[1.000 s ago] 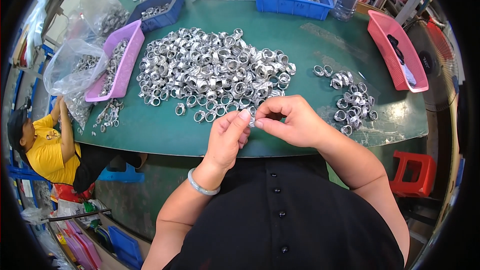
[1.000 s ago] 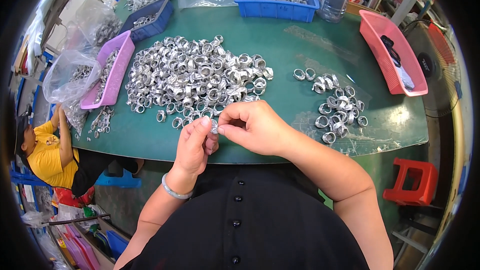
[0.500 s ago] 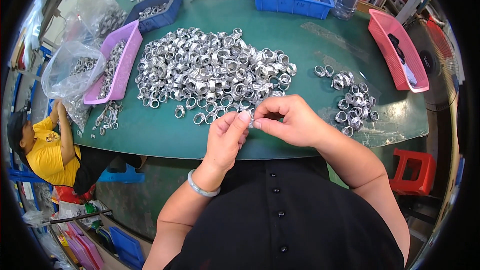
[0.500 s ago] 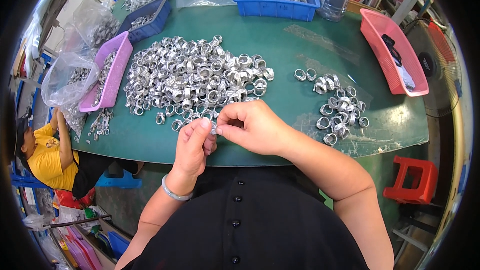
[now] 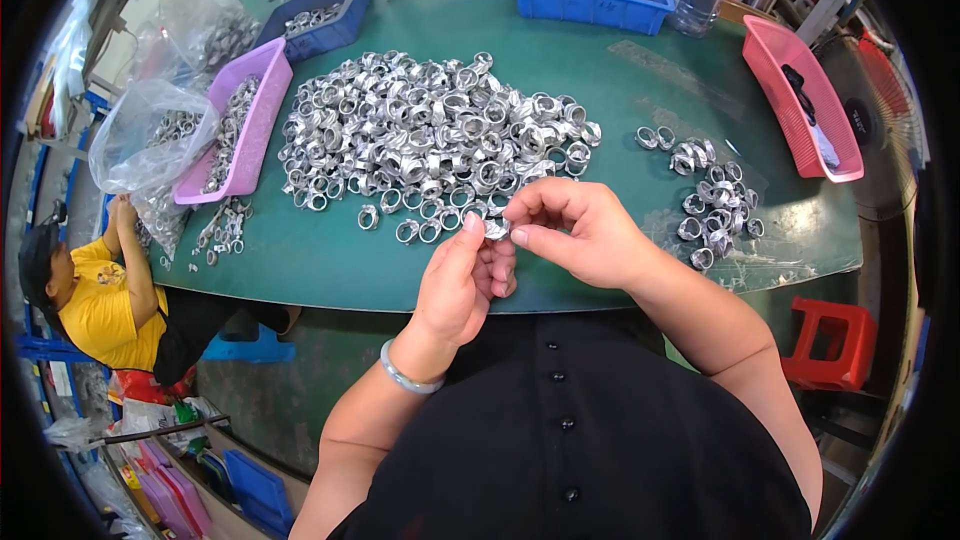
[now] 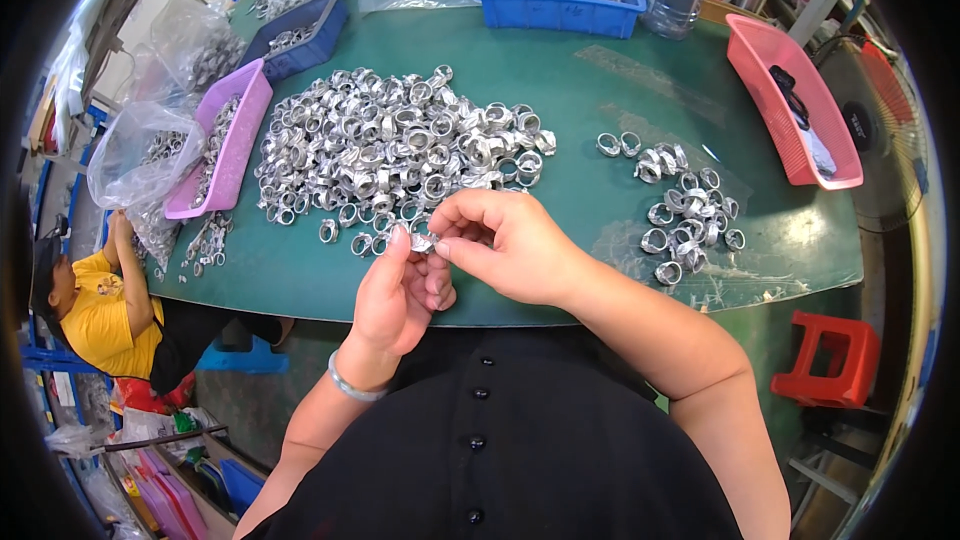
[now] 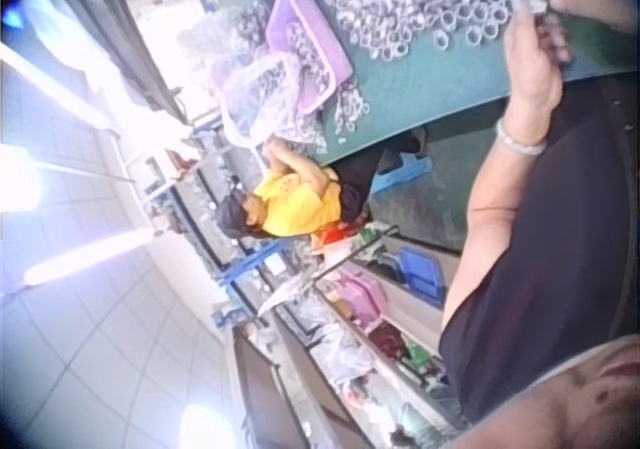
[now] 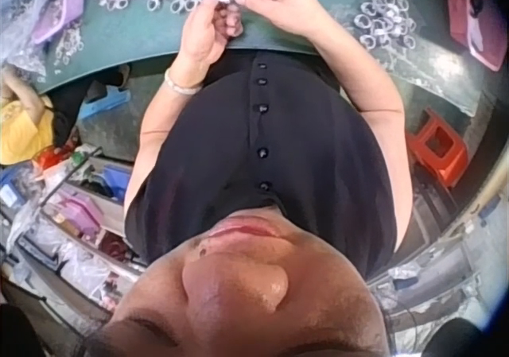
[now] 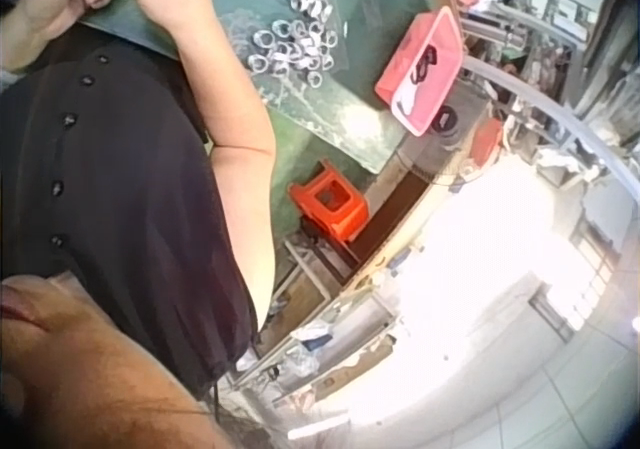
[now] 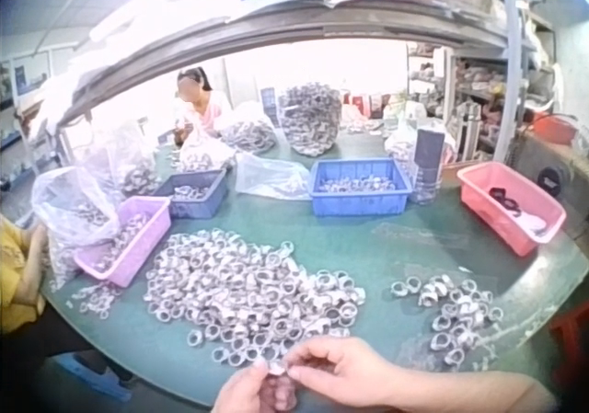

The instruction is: The person picks up metal rings from a large pile, rotates them by hand to check for defects, and places them into a separate pile on the table.

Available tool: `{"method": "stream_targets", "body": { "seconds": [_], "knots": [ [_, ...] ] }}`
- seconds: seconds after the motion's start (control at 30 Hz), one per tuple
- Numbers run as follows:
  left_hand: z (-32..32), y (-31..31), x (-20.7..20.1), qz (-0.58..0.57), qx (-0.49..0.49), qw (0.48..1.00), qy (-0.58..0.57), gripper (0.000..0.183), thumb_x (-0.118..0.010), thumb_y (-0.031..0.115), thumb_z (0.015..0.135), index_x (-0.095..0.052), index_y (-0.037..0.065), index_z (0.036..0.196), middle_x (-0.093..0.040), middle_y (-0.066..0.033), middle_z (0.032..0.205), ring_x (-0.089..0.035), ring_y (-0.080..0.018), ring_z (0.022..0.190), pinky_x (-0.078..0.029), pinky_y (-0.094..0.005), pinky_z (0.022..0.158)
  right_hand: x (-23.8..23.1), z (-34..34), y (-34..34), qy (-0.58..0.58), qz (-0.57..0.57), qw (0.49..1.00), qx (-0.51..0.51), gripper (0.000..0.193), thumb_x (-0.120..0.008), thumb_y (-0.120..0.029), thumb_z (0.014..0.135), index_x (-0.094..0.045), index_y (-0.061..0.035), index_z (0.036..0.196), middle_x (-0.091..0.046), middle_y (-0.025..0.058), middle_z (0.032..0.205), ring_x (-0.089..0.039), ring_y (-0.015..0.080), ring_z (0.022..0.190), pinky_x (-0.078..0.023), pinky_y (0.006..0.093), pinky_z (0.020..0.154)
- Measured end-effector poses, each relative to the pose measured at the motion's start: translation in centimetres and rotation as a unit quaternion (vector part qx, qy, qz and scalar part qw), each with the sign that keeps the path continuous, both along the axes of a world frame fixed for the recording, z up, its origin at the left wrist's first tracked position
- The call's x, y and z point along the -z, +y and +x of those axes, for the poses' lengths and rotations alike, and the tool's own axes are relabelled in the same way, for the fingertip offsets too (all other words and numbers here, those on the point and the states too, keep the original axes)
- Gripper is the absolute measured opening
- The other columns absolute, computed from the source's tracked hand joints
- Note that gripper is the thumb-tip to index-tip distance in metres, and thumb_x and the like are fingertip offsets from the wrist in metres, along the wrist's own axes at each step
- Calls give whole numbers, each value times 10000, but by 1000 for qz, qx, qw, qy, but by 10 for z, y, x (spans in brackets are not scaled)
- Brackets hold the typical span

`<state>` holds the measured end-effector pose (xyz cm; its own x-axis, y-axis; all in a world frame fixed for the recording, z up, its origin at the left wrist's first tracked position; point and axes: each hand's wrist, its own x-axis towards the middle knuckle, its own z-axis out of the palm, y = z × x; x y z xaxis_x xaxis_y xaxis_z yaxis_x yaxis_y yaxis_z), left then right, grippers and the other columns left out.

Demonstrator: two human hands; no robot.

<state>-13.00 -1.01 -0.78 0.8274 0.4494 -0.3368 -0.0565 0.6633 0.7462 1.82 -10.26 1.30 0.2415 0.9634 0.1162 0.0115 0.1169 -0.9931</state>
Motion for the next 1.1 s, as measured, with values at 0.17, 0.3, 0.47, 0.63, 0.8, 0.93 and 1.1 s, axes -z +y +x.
{"method": "stream_targets", "body": {
  "seconds": [0.17, 0.3, 0.47, 0.63, 0.8, 0.93, 1.1],
  "knots": [
    [-4, 1, 4, -3, 11, 999, -33, 441, -372, 463, 964, -556, 71, 882, -491, -15, 648, -430, -120, 554, -363, -271, 559, 2, -4, 0, 4, 11, 1000, -2, 172, -620, -8, 841, -604, -8, 1013, -596, 7, 873, -562, 57, 793, -467, 214, 703],
    [-5, 0, 6, -19, -12, 996, -89, 344, -408, 352, 981, -559, 50, 914, -529, -20, 709, -466, -120, 616, -402, -260, 600, 4, -8, 2, 90, 12, 996, 2, 228, -611, 5, 843, -572, 6, 1068, -602, 31, 920, -569, 73, 812, -481, 222, 731],
    [-5, 1, 7, -24, -22, 993, -112, 276, -426, 304, 980, -553, 62, 941, -548, -19, 745, -497, -119, 650, -421, -260, 623, 8, -8, 8, 127, 0, 992, -13, 237, -597, 16, 848, -554, 35, 1080, -608, 56, 959, -578, 100, 840, -493, 250, 761],
    [-4, 2, 6, -26, -36, 993, -105, 291, -416, 314, 980, -569, 67, 955, -570, -20, 747, -506, -144, 638, -422, -294, 630, 11, -8, 9, 160, -11, 987, -19, 226, -594, 11, 853, -557, 34, 1075, -613, 64, 953, -586, 115, 855, -494, 268, 779],
    [-2, 1, 5, -51, -16, 993, -101, 312, -403, 346, 979, -555, 75, 945, -559, -14, 735, -500, -141, 639, -409, -297, 638, 8, -8, 8, 195, -27, 980, -11, 204, -589, -11, 861, -563, 23, 1060, -616, 63, 935, -585, 120, 855, -492, 274, 769],
    [0, 3, 5, -56, -1, 994, -99, 326, -393, 363, 978, -548, 80, 930, -552, -12, 729, -498, -139, 641, -399, -297, 640, 8, -14, 11, 198, -17, 980, 25, 196, -586, -12, 849, -562, 38, 1037, -615, 59, 855, -590, 98, 752, -511, 239, 669],
    [1, 3, 7, -64, 1, 993, -99, 332, -389, 367, 978, -546, 78, 930, -547, -13, 729, -492, -138, 643, -394, -294, 635, 11, -15, 10, 247, -20, 969, 19, 167, -591, -10, 840, -571, -4, 1006, -611, 45, 901, -580, 108, 785, -487, 262, 717]
  ]
}}
